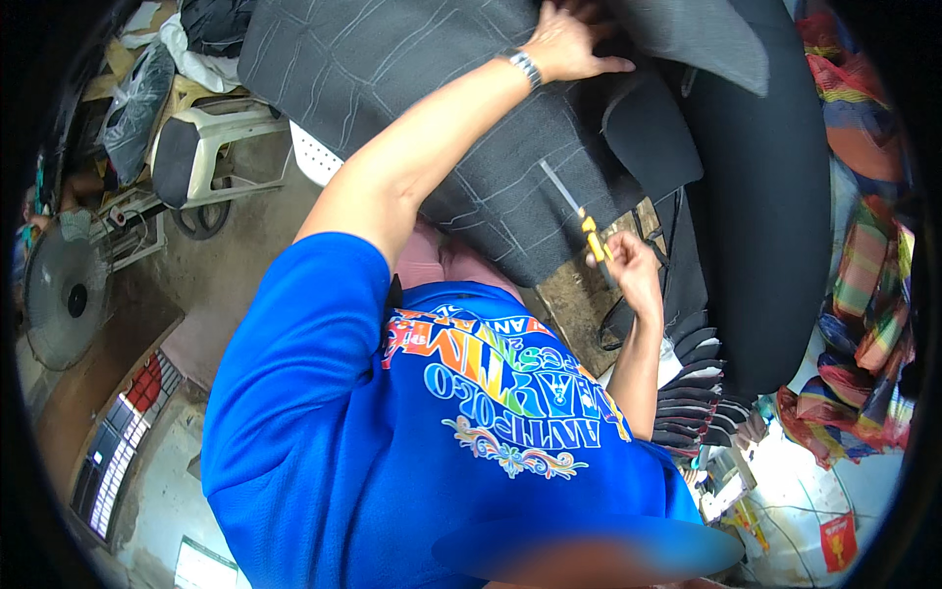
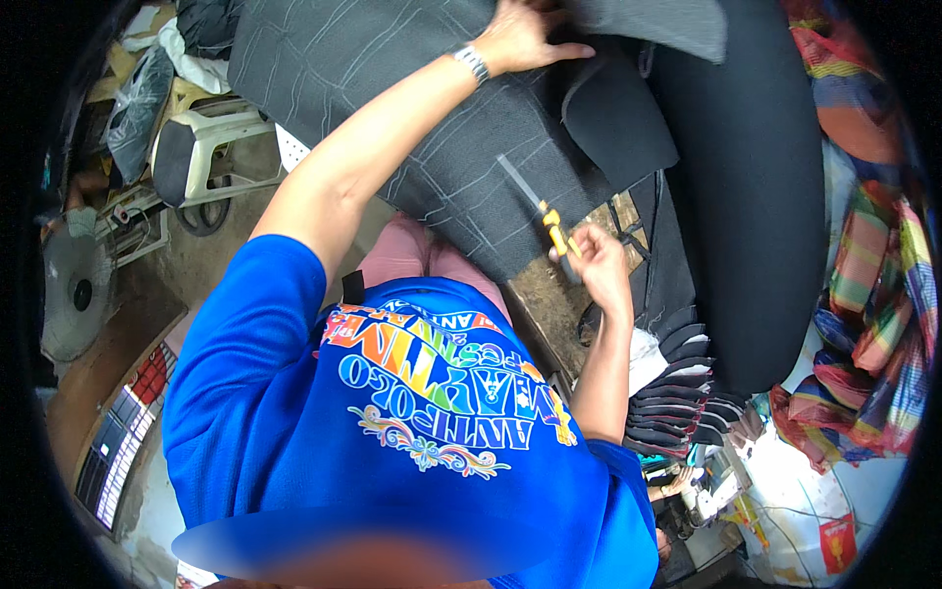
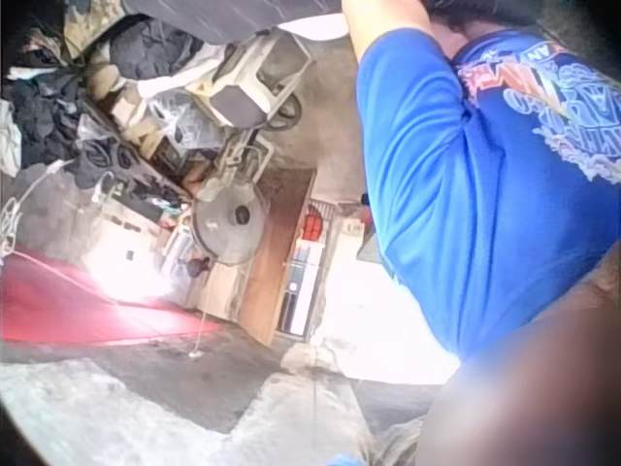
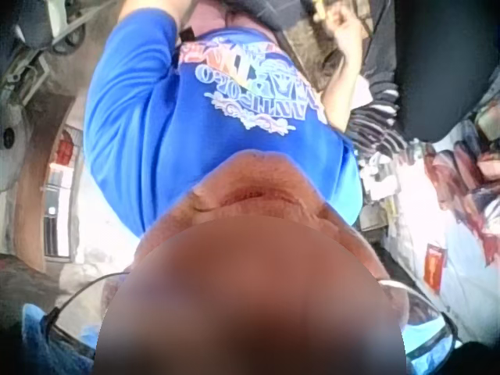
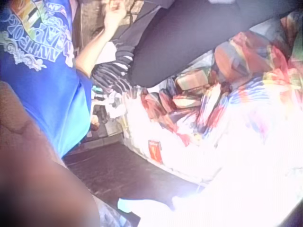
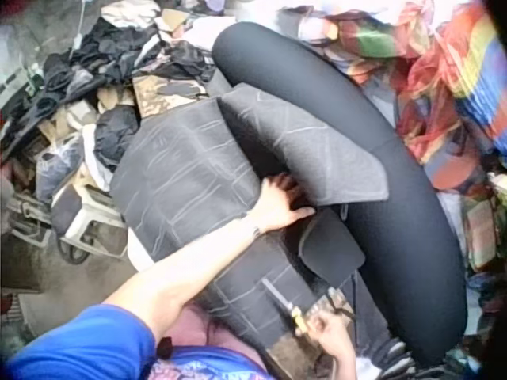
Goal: The person uses shears to cut a large piece of dark gray fabric laid on a table. They follow chalk lines, repeatedly repositioning and folding the fabric to make precise cuts along marked edges. Cut pieces are set aside as the task progresses.
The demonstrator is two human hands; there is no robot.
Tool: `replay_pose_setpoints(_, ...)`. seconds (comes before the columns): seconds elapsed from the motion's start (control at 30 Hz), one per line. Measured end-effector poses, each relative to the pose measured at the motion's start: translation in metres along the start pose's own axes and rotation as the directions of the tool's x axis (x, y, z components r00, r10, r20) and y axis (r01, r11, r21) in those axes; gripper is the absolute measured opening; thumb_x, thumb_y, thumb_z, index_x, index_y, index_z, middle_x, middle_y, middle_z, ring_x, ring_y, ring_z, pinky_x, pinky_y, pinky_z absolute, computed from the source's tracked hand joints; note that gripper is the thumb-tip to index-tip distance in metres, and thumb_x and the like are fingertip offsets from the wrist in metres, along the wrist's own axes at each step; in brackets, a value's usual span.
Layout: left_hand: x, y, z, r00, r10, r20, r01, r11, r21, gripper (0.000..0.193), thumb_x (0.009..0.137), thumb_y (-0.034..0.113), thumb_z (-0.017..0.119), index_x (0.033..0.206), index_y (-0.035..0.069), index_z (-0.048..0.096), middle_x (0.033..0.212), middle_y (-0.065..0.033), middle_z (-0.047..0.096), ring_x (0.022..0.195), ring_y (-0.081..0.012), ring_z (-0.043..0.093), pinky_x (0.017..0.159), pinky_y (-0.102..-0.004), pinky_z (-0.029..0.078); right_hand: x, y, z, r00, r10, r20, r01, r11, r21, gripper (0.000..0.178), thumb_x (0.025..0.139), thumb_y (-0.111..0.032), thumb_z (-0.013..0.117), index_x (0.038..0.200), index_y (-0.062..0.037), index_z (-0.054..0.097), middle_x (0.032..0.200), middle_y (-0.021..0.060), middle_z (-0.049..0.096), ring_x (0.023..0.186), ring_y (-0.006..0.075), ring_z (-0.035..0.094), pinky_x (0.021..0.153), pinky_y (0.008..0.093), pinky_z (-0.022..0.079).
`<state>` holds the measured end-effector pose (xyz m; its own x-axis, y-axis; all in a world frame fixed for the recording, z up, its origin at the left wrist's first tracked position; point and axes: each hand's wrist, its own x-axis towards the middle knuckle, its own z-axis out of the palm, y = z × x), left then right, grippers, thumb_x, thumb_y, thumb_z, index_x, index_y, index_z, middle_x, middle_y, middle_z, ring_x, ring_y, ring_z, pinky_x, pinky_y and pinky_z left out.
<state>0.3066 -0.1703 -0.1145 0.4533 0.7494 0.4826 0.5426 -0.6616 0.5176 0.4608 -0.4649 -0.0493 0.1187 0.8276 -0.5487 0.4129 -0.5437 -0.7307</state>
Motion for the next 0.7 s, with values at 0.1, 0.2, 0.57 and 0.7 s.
replay_pose_setpoints(0.1,0.002,-0.004,0.031,0.978,0.002,0.21,0.011,0.998,-0.061,0.083,0.079,0.069,0.055,0.148,0.027,0.036,0.15,-0.0078,0.039,0.137,-0.0352,0.032,0.108,-0.0524,0.025,-0.014,-0.021,0.002,0.983,-0.107,0.152,0.061,0.959,0.278,0.023,0.073,0.0,0.077,0.085,-0.0064,0.059,0.07,-0.0073,0.054,0.061,0.0012,0.048,0.054,0.0189,0.037)
replay_pose_setpoints(0.2,-0.033,0.003,0.055,0.984,0.013,0.18,-0.007,0.999,-0.032,0.074,0.082,0.061,0.057,0.143,0.022,0.043,0.144,-0.0079,0.046,0.13,-0.0332,0.042,0.106,-0.0521,0.029,0.01,-0.041,0.002,0.963,-0.211,0.168,0.133,0.913,0.386,0.024,0.075,-0.006,0.078,0.091,-0.0058,0.06,0.073,-0.0039,0.058,0.065,0.0018,0.054,0.061,0.0171,0.043)
replay_pose_setpoints(0.57,-0.318,0.112,-0.026,0.744,-0.639,-0.196,0.565,0.757,-0.328,0.067,0.072,0.023,0.076,0.13,0.005,0.049,0.131,-0.0151,0.046,0.124,-0.0306,0.042,0.106,-0.0415,0.033,0.224,-0.003,-0.052,0.924,-0.209,-0.32,0.185,0.977,-0.103,0.011,0.086,-0.016,0.069,0.083,-0.0073,0.062,0.066,-0.0057,0.053,0.058,0.0045,0.048,0.051,0.0221,0.04)
replay_pose_setpoints(0.7,-0.392,0.068,0.001,-0.024,-0.924,0.382,0.516,-0.339,-0.787,0.107,0.077,0.045,0.076,0.149,0.002,0.01,0.154,-0.0198,0.016,0.141,-0.033,0.022,0.115,-0.0402,0.022,0.22,0.017,-0.048,0.94,-0.235,-0.246,0.227,0.972,-0.063,0.008,0.092,-0.016,0.065,0.091,-0.0093,0.062,0.071,-0.0058,0.056,0.057,0.0028,0.048,0.05,0.0198,0.036)
